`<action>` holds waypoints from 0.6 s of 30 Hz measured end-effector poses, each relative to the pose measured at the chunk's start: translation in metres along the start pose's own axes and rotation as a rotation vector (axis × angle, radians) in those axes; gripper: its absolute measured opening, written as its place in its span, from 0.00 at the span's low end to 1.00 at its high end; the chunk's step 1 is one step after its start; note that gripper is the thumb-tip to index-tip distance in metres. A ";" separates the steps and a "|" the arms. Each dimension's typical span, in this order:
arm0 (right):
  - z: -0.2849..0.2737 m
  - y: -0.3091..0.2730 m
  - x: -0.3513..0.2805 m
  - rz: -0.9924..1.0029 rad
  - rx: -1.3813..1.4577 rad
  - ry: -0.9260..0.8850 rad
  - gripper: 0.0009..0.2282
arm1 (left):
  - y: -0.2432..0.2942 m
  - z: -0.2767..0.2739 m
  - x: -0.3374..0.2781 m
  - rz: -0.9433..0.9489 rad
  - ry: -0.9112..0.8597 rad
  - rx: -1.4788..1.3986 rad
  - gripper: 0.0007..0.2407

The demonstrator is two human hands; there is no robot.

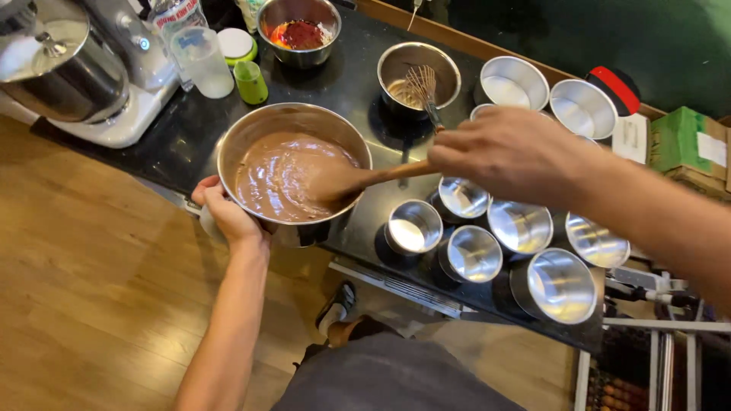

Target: The person opens a bag of flour and pours it into a stand mixer bowl, then adds liquid from a green measuring cup while the mixer runs. They then stir a pot of chocolate batter with a wooden spoon and pour the batter into multiple round cake pans arranged on the counter.

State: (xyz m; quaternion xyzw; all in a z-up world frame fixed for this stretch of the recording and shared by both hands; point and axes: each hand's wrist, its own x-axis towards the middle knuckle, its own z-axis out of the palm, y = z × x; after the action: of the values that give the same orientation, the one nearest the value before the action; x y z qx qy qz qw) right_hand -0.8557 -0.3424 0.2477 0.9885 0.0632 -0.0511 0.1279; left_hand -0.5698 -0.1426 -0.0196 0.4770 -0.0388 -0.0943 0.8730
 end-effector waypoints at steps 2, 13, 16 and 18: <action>-0.037 -0.008 -0.020 -0.095 -0.140 0.073 0.10 | 0.014 -0.004 -0.022 -0.068 0.044 -0.119 0.08; -0.073 -0.008 -0.078 0.489 -0.064 -0.078 0.10 | 0.020 -0.003 -0.079 -0.046 0.157 -0.077 0.09; 0.018 0.012 -0.062 0.672 0.718 0.009 0.11 | 0.016 0.019 -0.089 0.024 0.125 -0.096 0.09; 0.074 0.024 -0.058 0.661 1.203 0.084 0.10 | 0.012 0.034 -0.093 0.053 0.120 -0.089 0.09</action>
State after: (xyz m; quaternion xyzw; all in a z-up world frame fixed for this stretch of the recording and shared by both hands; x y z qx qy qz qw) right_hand -0.9154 -0.3912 0.1897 0.8562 -0.2762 0.0028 -0.4367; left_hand -0.6650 -0.1455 0.0113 0.4414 0.0053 -0.0440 0.8962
